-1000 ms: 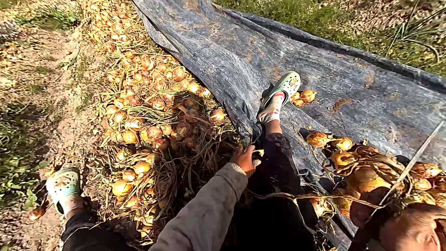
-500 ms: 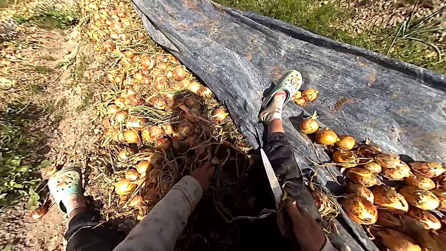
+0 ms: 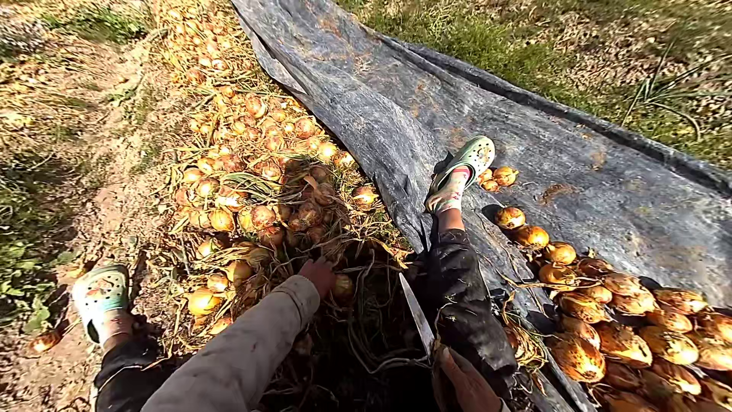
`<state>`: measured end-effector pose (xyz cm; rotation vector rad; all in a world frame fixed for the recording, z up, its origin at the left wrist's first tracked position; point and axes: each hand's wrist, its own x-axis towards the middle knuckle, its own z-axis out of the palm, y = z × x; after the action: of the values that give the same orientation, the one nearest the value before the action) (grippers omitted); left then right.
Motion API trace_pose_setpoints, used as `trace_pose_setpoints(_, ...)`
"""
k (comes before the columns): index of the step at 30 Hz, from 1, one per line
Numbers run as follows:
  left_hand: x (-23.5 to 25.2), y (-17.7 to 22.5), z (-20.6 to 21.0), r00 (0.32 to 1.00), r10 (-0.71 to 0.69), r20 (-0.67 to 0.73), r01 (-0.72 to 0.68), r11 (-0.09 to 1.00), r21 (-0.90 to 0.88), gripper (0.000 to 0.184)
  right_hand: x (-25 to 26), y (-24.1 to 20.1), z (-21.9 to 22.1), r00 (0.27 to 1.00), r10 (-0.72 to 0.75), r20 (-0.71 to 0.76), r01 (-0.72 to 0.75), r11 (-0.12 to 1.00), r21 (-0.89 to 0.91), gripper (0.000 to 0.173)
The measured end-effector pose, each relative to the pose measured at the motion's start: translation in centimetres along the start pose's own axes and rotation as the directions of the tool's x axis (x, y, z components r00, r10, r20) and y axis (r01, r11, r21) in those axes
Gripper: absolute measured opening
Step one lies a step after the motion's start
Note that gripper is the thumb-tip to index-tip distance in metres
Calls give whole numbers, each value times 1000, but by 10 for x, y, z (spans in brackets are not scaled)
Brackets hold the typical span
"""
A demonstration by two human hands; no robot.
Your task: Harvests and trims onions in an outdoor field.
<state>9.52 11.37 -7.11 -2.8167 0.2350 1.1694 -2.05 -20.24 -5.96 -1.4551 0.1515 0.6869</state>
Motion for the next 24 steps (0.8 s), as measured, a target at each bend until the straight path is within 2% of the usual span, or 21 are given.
trace_pose_setpoints(1,-12,2,-2,999,-16,-41,12,996,-91,33,3,1,0,1000,16,11,-16,1000,-8,31)
trace_pose_setpoints(3,-38,4,1,968,-56,-244,-44,921,-386,33,8,2,1,999,35,18,-35,999,-15,29)
trace_pose_setpoints(5,-60,13,13,848,-160,-506,-242,732,-637,27,13,3,4,998,47,32,-47,999,-1,25)
trace_pose_setpoints(6,-68,22,21,761,-215,-612,-361,643,-675,22,16,3,6,998,48,47,-48,999,5,25)
trace_pose_setpoints(8,-80,49,36,605,-274,-748,-537,553,-637,19,22,4,10,995,60,84,-61,998,5,39)
trace_pose_setpoints(10,-87,80,54,456,-207,-865,-601,645,-472,23,25,6,16,990,73,121,-75,997,11,66)
trace_pose_setpoints(11,-90,95,62,418,-129,-899,-579,725,-373,22,27,9,20,991,66,120,-71,997,41,73)
trace_pose_setpoints(12,-93,109,71,424,-40,-905,-554,778,-294,23,28,12,25,993,58,106,-67,993,92,72)
trace_pose_setpoints(14,-100,131,84,507,64,-860,-524,815,-248,28,26,15,30,996,71,53,-80,976,204,64)
trace_pose_setpoints(15,-102,138,88,558,82,-826,-517,812,-269,30,25,17,32,995,97,22,-99,964,246,62)
trace_pose_setpoints(17,-102,144,92,614,86,-785,-505,806,-307,22,24,19,34,992,129,-10,-120,945,303,53)
trace_pose_setpoints(20,-98,143,72,779,130,-614,-468,772,-430,22,16,10,37,991,118,-64,-91,941,327,23)
trace_pose_setpoints(22,-85,143,44,795,210,-569,-496,764,-412,25,17,3,34,983,48,-176,5,958,288,18)
trace_pose_setpoints(23,-79,147,29,768,256,-587,-534,761,-368,26,19,1,30,968,-26,-252,91,964,251,20)
trace_pose_setpoints(24,-73,153,16,688,280,-670,-592,751,-293,24,21,-4,24,937,-115,-329,189,961,204,20)
